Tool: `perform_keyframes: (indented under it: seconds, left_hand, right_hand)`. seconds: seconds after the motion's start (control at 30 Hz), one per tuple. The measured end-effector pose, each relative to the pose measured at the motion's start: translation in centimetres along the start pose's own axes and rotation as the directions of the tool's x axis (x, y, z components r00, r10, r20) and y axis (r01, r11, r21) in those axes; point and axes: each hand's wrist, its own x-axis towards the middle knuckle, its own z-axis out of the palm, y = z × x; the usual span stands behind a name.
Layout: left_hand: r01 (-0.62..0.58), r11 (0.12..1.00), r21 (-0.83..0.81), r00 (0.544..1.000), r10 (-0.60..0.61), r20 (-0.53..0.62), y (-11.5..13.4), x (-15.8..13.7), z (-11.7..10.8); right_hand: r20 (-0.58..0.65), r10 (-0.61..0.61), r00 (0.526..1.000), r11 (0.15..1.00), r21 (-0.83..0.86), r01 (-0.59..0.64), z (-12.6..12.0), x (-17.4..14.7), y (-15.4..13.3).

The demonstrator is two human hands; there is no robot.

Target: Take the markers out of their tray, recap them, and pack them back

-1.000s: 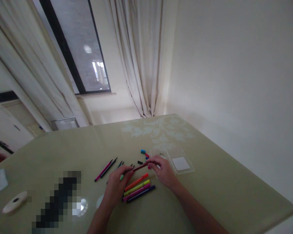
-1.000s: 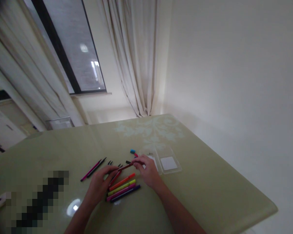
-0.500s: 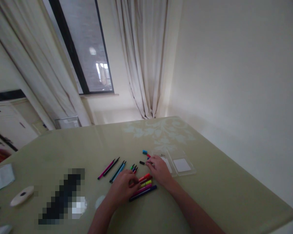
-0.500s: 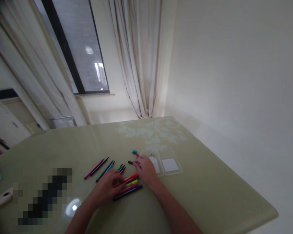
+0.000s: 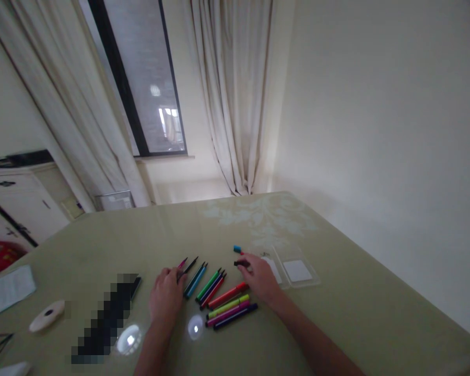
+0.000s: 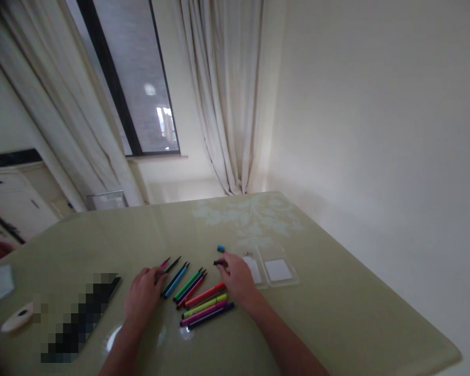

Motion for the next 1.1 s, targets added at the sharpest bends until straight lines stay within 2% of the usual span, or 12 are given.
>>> perform_keyframes:
  seconds: [0.07, 0.13, 0.2, 0.3, 0.4, 0.7, 0.93, 1.1]
  left_hand:
    - [-0.047, 0.995, -0.093, 0.999, 0.044, -0.030, 0.6, 0.1, 0.0]
    - [-0.104, 0.955, -0.277, 0.994, 0.095, -0.046, 1.9, -0.1, -0.2]
    - [-0.141, 0.871, -0.471, 0.989, 0.147, -0.024, 3.6, -0.4, -0.5]
    - [-0.169, 0.793, -0.585, 0.976, 0.219, 0.014, 5.7, -1.2, -1.0]
    - [-0.169, 0.779, -0.604, 0.969, 0.243, 0.042, 6.7, -1.8, -1.5]
    - [-0.154, 0.748, -0.646, 0.955, 0.280, 0.096, 7.0, -2.3, -1.2]
    - [-0.180, 0.724, -0.666, 0.951, 0.302, 0.071, 7.7, -2.9, -0.9]
    - [-0.167, 0.716, -0.678, 0.945, 0.312, 0.096, 8.2, -3.0, -2.0]
  right_hand:
    - [-0.033, 0.014, 0.999, 0.985, 0.172, -0.008, -0.7, -1.0, 0.4]
    - [-0.074, 0.029, 0.997, 0.955, 0.296, -0.006, -1.1, -1.4, 0.7]
    - [-0.107, 0.036, 0.994, 0.930, 0.367, 0.006, -1.3, -1.3, 0.7]
    - [-0.120, 0.024, 0.993, 0.912, 0.408, 0.027, -1.5, -1.1, 0.3]
    - [-0.130, 0.001, 0.991, 0.916, 0.398, 0.051, -1.8, -1.1, -0.2]
    - [-0.119, -0.074, 0.990, 0.940, 0.323, 0.109, -1.9, -1.4, -0.9]
    - [-0.052, -0.036, 0.998, 0.924, 0.379, 0.053, -2.4, -1.3, -0.9]
    - [-0.018, 0.009, 1.000, 0.915, 0.404, -0.001, -2.4, -1.3, -1.1]
